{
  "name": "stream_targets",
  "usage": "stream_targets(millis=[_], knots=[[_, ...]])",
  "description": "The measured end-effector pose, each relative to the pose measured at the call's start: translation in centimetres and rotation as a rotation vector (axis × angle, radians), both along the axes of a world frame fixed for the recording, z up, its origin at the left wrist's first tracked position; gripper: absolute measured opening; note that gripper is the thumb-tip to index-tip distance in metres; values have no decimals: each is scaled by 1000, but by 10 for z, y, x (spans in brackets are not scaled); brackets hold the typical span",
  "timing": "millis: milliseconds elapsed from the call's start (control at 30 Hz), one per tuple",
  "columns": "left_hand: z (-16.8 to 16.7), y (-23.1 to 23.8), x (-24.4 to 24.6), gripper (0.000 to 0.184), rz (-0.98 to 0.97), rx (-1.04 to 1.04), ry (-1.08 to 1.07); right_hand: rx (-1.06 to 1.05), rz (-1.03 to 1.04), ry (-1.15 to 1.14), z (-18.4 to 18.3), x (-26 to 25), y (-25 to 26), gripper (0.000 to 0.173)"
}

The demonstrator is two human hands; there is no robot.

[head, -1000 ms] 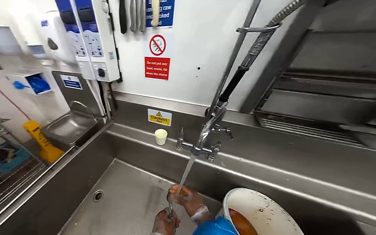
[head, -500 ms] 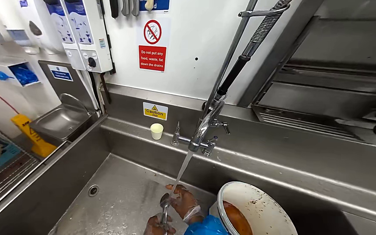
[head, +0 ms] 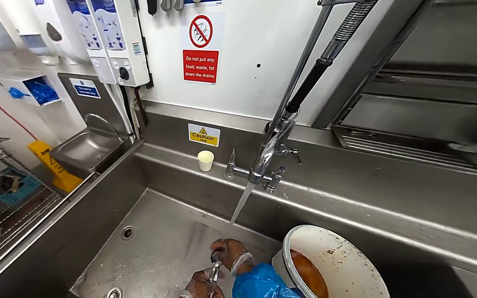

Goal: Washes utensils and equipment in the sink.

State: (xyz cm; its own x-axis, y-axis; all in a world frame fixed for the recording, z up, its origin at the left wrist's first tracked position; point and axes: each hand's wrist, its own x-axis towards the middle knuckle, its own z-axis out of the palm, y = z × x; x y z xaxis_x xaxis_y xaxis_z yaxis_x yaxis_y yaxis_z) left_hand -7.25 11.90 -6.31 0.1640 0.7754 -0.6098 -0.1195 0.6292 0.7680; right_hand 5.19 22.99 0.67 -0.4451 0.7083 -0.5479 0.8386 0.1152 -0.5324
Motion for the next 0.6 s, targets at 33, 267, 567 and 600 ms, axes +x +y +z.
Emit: stream_targets(millis=[33, 267, 567, 600], knots=[[-1, 0, 0, 30, 4, 24, -4, 5, -15, 15, 1, 0, 1, 32], [3, 2, -3, 29, 19, 34, -40, 11, -64, 64, -2, 3, -1, 30], [-9, -8, -2, 30, 78, -6, -114, 21, -18, -3, -17, 1, -3, 39], [-10, -9, -2, 29, 74, 4, -114, -11, -2, 2, -17, 1, -3, 39]])
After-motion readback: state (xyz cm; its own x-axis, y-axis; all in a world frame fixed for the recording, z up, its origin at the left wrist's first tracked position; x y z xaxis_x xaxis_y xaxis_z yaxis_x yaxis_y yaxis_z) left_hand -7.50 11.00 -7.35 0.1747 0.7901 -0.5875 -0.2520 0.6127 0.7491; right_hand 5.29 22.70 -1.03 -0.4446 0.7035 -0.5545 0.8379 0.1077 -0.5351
